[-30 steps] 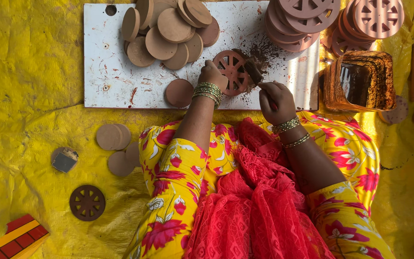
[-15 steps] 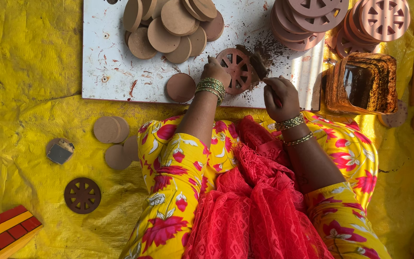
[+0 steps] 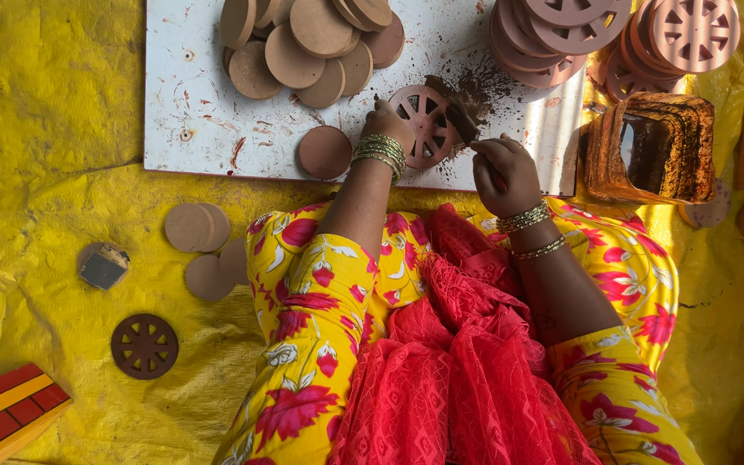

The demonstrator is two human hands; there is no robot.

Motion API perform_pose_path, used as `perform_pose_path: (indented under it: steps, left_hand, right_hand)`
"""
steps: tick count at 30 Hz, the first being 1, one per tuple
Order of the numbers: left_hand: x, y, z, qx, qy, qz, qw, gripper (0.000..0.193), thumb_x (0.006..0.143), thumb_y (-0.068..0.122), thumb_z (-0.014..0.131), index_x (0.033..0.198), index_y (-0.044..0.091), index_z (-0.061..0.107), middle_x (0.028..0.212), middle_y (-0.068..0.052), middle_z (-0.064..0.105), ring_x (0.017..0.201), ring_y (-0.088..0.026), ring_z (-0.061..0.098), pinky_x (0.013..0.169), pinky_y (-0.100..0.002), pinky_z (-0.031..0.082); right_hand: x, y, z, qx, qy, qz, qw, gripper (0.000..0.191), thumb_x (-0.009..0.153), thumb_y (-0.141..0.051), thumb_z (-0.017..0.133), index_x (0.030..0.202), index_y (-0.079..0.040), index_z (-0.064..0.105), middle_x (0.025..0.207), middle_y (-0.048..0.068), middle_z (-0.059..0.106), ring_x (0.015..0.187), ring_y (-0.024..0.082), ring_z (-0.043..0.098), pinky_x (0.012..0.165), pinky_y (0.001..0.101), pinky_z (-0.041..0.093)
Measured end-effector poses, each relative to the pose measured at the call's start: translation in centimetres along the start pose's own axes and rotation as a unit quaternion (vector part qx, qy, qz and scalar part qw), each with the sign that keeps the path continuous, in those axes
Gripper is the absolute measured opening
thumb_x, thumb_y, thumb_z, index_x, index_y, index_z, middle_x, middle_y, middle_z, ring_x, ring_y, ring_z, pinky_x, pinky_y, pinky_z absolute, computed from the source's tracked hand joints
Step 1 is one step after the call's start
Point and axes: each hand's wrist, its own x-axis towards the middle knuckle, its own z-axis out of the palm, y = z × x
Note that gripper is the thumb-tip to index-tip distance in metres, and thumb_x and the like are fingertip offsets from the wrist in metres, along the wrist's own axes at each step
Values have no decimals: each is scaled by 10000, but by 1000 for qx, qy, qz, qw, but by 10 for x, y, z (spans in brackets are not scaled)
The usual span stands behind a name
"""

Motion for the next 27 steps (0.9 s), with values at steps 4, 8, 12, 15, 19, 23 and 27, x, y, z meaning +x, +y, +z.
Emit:
perform_pose_path:
  steps: [4,8,12,15,19,23,27]
  left_hand:
    - [1,-1,0,4,-10,-10,1000,558,892,121,621,1365,-46,377,1353,-326,536,1239,-421,609,1022,-451,538]
    - [0,-2,-1,1,-21,-14,1000,563,887,118,629,1360,-55,378,1351,-321,542,1237,-414,620,1017,-443,554]
    - [0,-3,-1,11,-18,-22,1000,576,886,119,637,1361,-62,366,1364,-329,518,1254,-416,599,1033,-448,537]
    - [2,-4,-1,12,-39,-29,999,587,893,125,633,1372,-65,352,1382,-319,504,1266,-410,590,1036,-441,537]
    - [3,-4,-2,22,-48,-34,998,608,891,124,639,1388,-64,342,1398,-318,489,1286,-400,577,1053,-432,522]
    - [-1,-1,-6,12,-56,-40,998,602,898,121,635,1401,-61,359,1409,-311,512,1299,-395,592,1050,-424,545]
    - [-2,1,-9,21,-53,-47,997,649,872,123,662,1402,-56,334,1415,-309,480,1308,-393,562,1053,-433,520]
  right_hand:
    - [0,-2,7,18,-29,3,999,210,905,-17,660,1111,-9,702,990,203,704,918,401,666,858,454,530]
    - [2,-7,16,-3,-32,-17,999,215,913,-10,657,1124,-11,693,1010,206,712,933,411,660,913,475,522]
    - [2,-7,11,-30,-23,-18,999,206,923,-10,655,1123,-26,699,998,181,726,944,392,680,1071,526,491]
    - [0,-7,5,-20,-20,-11,1000,208,935,-20,649,1139,-17,689,1037,190,721,978,407,673,1092,527,489]
    - [-1,-11,9,-25,-48,-5,999,206,920,-31,658,1121,-19,700,1005,184,722,953,394,679,1032,520,495]
    - [1,-17,16,-21,-62,12,998,205,918,-38,665,1117,-12,703,1019,201,719,938,407,669,875,480,524]
    - [0,-18,7,-34,-34,-19,999,197,926,-27,655,1118,-18,697,1011,182,720,927,391,665,1007,498,530]
